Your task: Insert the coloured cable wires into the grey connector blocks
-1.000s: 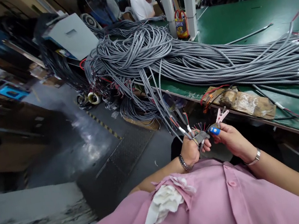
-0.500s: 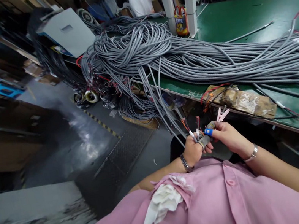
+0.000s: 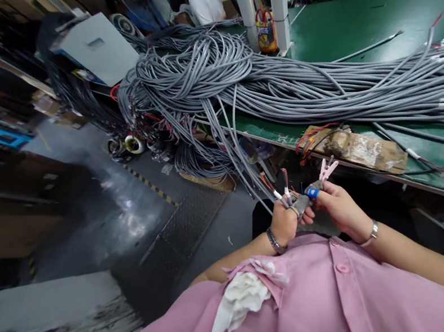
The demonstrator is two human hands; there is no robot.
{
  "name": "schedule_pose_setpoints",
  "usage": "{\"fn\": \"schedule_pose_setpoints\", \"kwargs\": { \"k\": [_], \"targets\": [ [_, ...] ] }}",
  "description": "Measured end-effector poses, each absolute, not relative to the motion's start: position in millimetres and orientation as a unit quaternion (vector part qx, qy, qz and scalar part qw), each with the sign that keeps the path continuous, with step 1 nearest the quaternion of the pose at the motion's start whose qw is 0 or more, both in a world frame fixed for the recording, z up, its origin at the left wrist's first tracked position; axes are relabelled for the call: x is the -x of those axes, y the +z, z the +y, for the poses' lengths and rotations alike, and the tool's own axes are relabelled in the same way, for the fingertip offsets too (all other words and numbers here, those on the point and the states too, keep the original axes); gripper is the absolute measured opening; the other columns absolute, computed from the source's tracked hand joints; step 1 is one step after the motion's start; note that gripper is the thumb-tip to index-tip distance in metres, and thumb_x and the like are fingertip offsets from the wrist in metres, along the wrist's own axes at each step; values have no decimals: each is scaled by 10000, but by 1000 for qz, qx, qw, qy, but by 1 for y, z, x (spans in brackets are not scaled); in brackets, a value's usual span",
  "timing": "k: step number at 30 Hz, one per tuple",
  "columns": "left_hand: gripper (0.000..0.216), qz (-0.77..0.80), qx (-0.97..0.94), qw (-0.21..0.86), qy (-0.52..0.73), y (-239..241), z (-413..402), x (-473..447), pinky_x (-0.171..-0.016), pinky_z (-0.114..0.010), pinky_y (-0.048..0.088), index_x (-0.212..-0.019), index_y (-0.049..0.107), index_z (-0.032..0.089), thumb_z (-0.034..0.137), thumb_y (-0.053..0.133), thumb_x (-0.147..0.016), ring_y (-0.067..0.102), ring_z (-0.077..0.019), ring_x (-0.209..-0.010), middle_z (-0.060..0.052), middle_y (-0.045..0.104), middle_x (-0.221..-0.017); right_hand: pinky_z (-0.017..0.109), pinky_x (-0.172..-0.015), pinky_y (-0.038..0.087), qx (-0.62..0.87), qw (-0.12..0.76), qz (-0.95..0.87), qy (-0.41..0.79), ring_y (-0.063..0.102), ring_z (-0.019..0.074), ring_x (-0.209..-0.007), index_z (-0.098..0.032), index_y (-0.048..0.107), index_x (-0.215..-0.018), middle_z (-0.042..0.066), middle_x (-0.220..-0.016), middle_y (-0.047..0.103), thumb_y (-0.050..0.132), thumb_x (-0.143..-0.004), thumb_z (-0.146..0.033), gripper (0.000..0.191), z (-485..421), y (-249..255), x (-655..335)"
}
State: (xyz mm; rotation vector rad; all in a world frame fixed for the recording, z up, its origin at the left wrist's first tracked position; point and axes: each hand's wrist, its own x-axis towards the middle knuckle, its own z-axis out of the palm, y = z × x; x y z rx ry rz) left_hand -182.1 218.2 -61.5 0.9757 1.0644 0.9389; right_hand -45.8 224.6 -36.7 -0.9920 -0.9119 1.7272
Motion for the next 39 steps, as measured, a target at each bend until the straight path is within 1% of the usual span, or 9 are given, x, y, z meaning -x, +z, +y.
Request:
{"fn": "schedule_pose_setpoints", "kwargs": {
  "k": [4, 9, 12, 15, 18, 22, 28, 34, 39],
  "targets": [
    [399, 453, -459, 670, 367, -61, 216, 180, -395, -189, 381, -689, 607, 121, 513, 630, -762, 568, -107, -423, -41, 634, -547, 261, -437, 367, 365, 441, -306, 761, 479, 136, -387, -223, 490, -721, -53, -414, 480, 598, -790, -284, 143, 228, -45, 46],
    [383, 455, -457, 673, 363, -59, 213, 181, -408, -188, 383, -701, 616, 118, 496, 646, -758, 574, -101, -428, -41, 646, -577, 204, -457, 351, 430, 541, -225, 687, 413, 71, -477, -190, 531, -689, -52, -574, 489, 694, -712, -239, 171, 244, -55, 31],
    [379, 456, -428, 668, 404, -59, 215, 183, -394, -188, 364, -690, 616, 117, 488, 638, -766, 563, -100, -413, -37, 636, -552, 211, -493, 385, 409, 517, -200, 725, 425, 81, -525, -190, 579, -730, -38, -631, 505, 706, -733, -314, 177, 246, -61, 20],
    [351, 447, -406, 665, 439, -60, 218, 184, -377, -186, 340, -668, 609, 117, 453, 655, -756, 554, -102, -398, -32, 620, -518, 236, -543, 426, 376, 477, -201, 769, 466, 100, -582, -189, 632, -789, -2, -721, 559, 668, -765, -465, 279, 238, -66, 12],
    [314, 444, -389, 668, 453, -61, 218, 184, -365, -188, 328, -695, 612, 119, 423, 676, -737, 561, -113, -395, -32, 629, -527, 248, -585, 437, 360, 454, -258, 773, 488, 110, -643, -182, 666, -886, 26, -839, 592, 684, -757, -466, 313, 230, -67, 10],
    [332, 443, -391, 670, 450, -61, 217, 182, -366, -191, 328, -667, 601, 119, 437, 677, -727, 557, -112, -392, -35, 626, -522, 241, -585, 400, 383, 448, -365, 721, 466, 102, -623, -175, 666, -901, 4, -751, 578, 738, -733, -361, 261, 227, -59, 15],
    [373, 462, -398, 653, 449, -58, 215, 181, -369, -193, 337, -658, 591, 125, 486, 660, -725, 543, -105, -384, -32, 622, -517, 263, -565, 377, 433, 454, -431, 648, 463, 122, -607, -170, 640, -762, 11, -694, 581, 737, -724, -395, 249, 226, -49, 23],
    [385, 494, -366, 623, 484, -59, 218, 181, -365, -195, 345, -722, 602, 126, 505, 663, -715, 547, -103, -393, -28, 638, -546, 263, -556, 333, 430, 439, -408, 675, 422, 107, -573, -165, 607, -698, -14, -620, 537, 753, -714, -374, 256, 219, -57, 26],
    [339, 475, -354, 628, 505, -60, 220, 182, -359, -187, 330, -700, 597, 122, 453, 659, -736, 528, -92, -382, -17, 617, -523, 257, -571, 317, 409, 415, -416, 698, 438, 107, -599, -161, 603, -680, -18, -637, 554, 778, -685, -351, 259, 215, -55, 26]
  ]
}}
